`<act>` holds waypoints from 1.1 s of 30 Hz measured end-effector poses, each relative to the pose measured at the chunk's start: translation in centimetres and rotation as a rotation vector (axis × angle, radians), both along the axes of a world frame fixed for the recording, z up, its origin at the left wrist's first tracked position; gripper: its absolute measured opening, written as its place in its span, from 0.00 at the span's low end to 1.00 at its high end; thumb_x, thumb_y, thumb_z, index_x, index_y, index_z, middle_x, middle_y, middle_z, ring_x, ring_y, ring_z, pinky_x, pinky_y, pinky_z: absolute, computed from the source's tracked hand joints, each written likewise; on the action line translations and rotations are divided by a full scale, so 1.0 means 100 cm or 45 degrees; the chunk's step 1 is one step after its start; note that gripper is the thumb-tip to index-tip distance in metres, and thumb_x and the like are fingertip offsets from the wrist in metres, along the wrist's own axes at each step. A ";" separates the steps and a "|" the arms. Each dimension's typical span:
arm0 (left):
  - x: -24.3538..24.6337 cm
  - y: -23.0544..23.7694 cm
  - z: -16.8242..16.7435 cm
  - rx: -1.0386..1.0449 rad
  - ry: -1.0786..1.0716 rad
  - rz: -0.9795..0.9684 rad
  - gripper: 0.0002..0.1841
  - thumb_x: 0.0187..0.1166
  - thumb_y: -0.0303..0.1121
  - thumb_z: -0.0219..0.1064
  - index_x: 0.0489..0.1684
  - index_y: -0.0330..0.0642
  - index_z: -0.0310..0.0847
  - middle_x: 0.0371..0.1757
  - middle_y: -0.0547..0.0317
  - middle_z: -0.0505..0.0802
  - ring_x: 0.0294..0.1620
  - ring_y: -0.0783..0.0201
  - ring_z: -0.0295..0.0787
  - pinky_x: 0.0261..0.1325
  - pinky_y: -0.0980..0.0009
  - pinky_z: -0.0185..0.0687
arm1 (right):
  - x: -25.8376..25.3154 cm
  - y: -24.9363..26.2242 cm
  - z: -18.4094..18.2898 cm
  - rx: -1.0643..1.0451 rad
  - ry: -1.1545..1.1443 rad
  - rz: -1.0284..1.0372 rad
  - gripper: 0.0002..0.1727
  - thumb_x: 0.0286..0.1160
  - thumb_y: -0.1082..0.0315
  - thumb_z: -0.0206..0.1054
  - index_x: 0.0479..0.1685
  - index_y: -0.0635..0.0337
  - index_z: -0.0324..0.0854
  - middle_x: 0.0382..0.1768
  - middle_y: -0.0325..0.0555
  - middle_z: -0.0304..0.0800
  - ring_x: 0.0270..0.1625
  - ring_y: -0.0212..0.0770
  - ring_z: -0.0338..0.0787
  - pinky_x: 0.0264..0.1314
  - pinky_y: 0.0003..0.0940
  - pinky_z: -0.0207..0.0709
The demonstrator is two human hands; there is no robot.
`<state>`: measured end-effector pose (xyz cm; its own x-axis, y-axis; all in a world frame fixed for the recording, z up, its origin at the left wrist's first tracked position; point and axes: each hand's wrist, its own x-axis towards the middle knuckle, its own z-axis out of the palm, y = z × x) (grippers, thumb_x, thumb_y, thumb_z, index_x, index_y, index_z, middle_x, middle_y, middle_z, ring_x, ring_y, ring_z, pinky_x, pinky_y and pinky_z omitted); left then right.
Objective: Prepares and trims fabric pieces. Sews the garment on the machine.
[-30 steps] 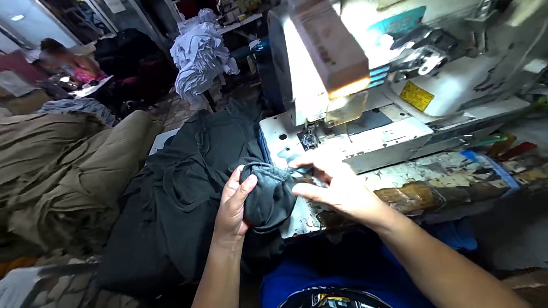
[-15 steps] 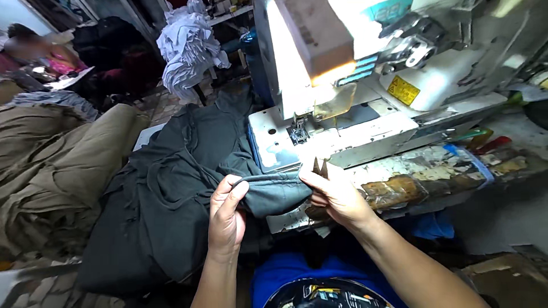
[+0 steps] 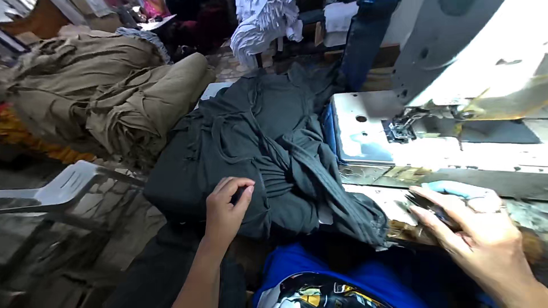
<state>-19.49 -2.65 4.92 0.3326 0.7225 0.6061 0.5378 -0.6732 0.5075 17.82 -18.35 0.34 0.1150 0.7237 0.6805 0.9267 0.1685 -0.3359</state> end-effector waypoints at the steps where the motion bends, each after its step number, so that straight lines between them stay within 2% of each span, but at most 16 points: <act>1: 0.002 0.012 0.002 0.079 0.161 0.014 0.11 0.76 0.27 0.63 0.45 0.39 0.94 0.48 0.56 0.96 0.56 0.63 0.91 0.63 0.66 0.84 | -0.010 0.005 0.011 0.069 0.059 0.086 0.22 0.86 0.50 0.63 0.56 0.60 0.92 0.53 0.62 0.92 0.61 0.50 0.85 0.71 0.39 0.69; 2: 0.003 0.027 0.005 0.122 0.345 0.006 0.15 0.75 0.24 0.62 0.51 0.41 0.94 0.56 0.53 0.95 0.64 0.53 0.89 0.67 0.53 0.82 | -0.021 0.011 0.022 0.119 0.107 0.187 0.21 0.87 0.52 0.62 0.54 0.60 0.91 0.52 0.58 0.92 0.61 0.41 0.85 0.70 0.30 0.70; 4: 0.002 0.060 0.012 0.101 0.584 0.009 0.18 0.76 0.21 0.63 0.61 0.42 0.91 0.67 0.47 0.91 0.74 0.39 0.81 0.70 0.37 0.74 | -0.047 0.023 0.039 0.170 0.149 0.380 0.18 0.88 0.54 0.61 0.54 0.56 0.90 0.51 0.49 0.92 0.61 0.32 0.85 0.69 0.25 0.73; 6: -0.010 0.082 0.025 0.061 0.565 0.033 0.16 0.80 0.26 0.67 0.64 0.39 0.88 0.67 0.44 0.90 0.75 0.38 0.80 0.74 0.36 0.72 | -0.072 0.035 0.045 0.205 0.115 0.447 0.16 0.88 0.52 0.61 0.56 0.50 0.89 0.52 0.43 0.92 0.61 0.30 0.85 0.67 0.25 0.73; 8: -0.022 0.079 0.036 0.023 0.435 0.006 0.15 0.82 0.36 0.68 0.59 0.36 0.89 0.60 0.44 0.92 0.66 0.43 0.87 0.68 0.42 0.80 | -0.091 0.044 0.039 0.238 0.081 0.418 0.16 0.87 0.51 0.62 0.57 0.48 0.89 0.50 0.44 0.92 0.54 0.31 0.84 0.60 0.24 0.71; 11: -0.017 0.039 0.029 -0.223 0.464 -0.040 0.23 0.79 0.50 0.70 0.46 0.35 0.90 0.45 0.45 0.93 0.44 0.50 0.93 0.48 0.49 0.89 | -0.103 0.052 0.024 0.180 0.092 0.341 0.17 0.85 0.50 0.64 0.57 0.49 0.89 0.51 0.48 0.91 0.55 0.32 0.83 0.60 0.22 0.70; 13: -0.006 0.014 0.012 -0.351 0.608 -0.051 0.23 0.77 0.49 0.72 0.50 0.33 0.89 0.47 0.41 0.93 0.45 0.44 0.94 0.47 0.45 0.88 | -0.105 0.055 0.015 0.085 0.062 0.275 0.21 0.83 0.46 0.65 0.60 0.50 0.89 0.55 0.55 0.90 0.58 0.40 0.84 0.60 0.30 0.72; 14: -0.003 0.010 0.000 -0.298 0.598 -0.054 0.18 0.75 0.43 0.73 0.46 0.33 0.89 0.42 0.42 0.93 0.40 0.45 0.94 0.42 0.47 0.88 | -0.106 0.057 0.011 0.043 0.033 0.242 0.23 0.81 0.45 0.65 0.61 0.51 0.90 0.57 0.58 0.91 0.59 0.46 0.86 0.60 0.36 0.75; 16: -0.008 0.014 -0.008 -0.298 0.414 -0.082 0.09 0.71 0.32 0.71 0.35 0.33 0.89 0.33 0.47 0.92 0.31 0.55 0.90 0.35 0.58 0.86 | -0.107 0.059 0.006 -0.027 0.016 0.218 0.25 0.80 0.44 0.65 0.62 0.51 0.90 0.59 0.61 0.90 0.61 0.51 0.87 0.61 0.43 0.77; 19: -0.029 0.022 0.002 -0.605 -0.030 -0.199 0.05 0.72 0.28 0.67 0.32 0.35 0.86 0.28 0.62 0.86 0.27 0.78 0.79 0.34 0.81 0.76 | -0.109 0.058 0.005 -0.049 0.033 0.194 0.23 0.80 0.45 0.65 0.61 0.50 0.89 0.57 0.60 0.90 0.58 0.49 0.88 0.58 0.41 0.77; 21: -0.050 0.027 0.004 -0.750 -0.475 -0.284 0.03 0.73 0.31 0.68 0.30 0.46 0.84 0.27 0.75 0.86 0.27 0.84 0.81 0.33 0.83 0.79 | -0.110 0.057 0.005 -0.033 0.056 0.176 0.22 0.81 0.47 0.65 0.61 0.50 0.90 0.55 0.59 0.90 0.55 0.47 0.87 0.55 0.38 0.76; 23: -0.071 0.027 0.006 -0.765 -0.916 -0.219 0.04 0.71 0.39 0.70 0.28 0.57 0.89 0.29 0.78 0.91 0.31 0.83 0.86 0.37 0.81 0.84 | -0.109 0.056 0.003 -0.030 0.084 0.160 0.21 0.80 0.48 0.66 0.62 0.51 0.89 0.57 0.60 0.90 0.58 0.46 0.88 0.59 0.37 0.76; 24: -0.079 0.023 0.010 -0.722 -1.092 -0.129 0.06 0.74 0.38 0.64 0.31 0.58 0.88 0.30 0.77 0.92 0.34 0.81 0.89 0.40 0.79 0.87 | -0.108 0.055 0.002 -0.030 0.097 0.150 0.22 0.80 0.48 0.66 0.62 0.51 0.89 0.57 0.60 0.90 0.58 0.46 0.88 0.60 0.36 0.76; 25: -0.088 0.019 0.013 -0.661 -1.243 -0.073 0.08 0.80 0.38 0.60 0.35 0.57 0.86 0.32 0.75 0.94 0.36 0.81 0.91 0.42 0.79 0.89 | -0.107 0.054 0.001 -0.035 0.114 0.143 0.22 0.80 0.48 0.66 0.63 0.51 0.88 0.57 0.59 0.90 0.58 0.45 0.87 0.60 0.35 0.75; 28: -0.110 0.023 0.007 -0.546 -1.793 -0.270 0.12 0.80 0.35 0.63 0.24 0.49 0.88 0.22 0.68 0.91 0.27 0.78 0.90 0.36 0.79 0.89 | -0.105 0.048 -0.001 -0.044 0.208 0.147 0.23 0.81 0.48 0.66 0.65 0.52 0.87 0.57 0.57 0.90 0.60 0.42 0.85 0.65 0.33 0.72; 33: -0.117 0.023 -0.008 -0.591 -1.984 -0.269 0.17 0.84 0.33 0.55 0.22 0.45 0.85 0.21 0.65 0.90 0.27 0.73 0.91 0.38 0.73 0.91 | -0.086 0.037 0.000 0.145 0.415 0.261 0.22 0.89 0.56 0.59 0.61 0.68 0.85 0.55 0.53 0.92 0.60 0.26 0.87 0.70 0.22 0.75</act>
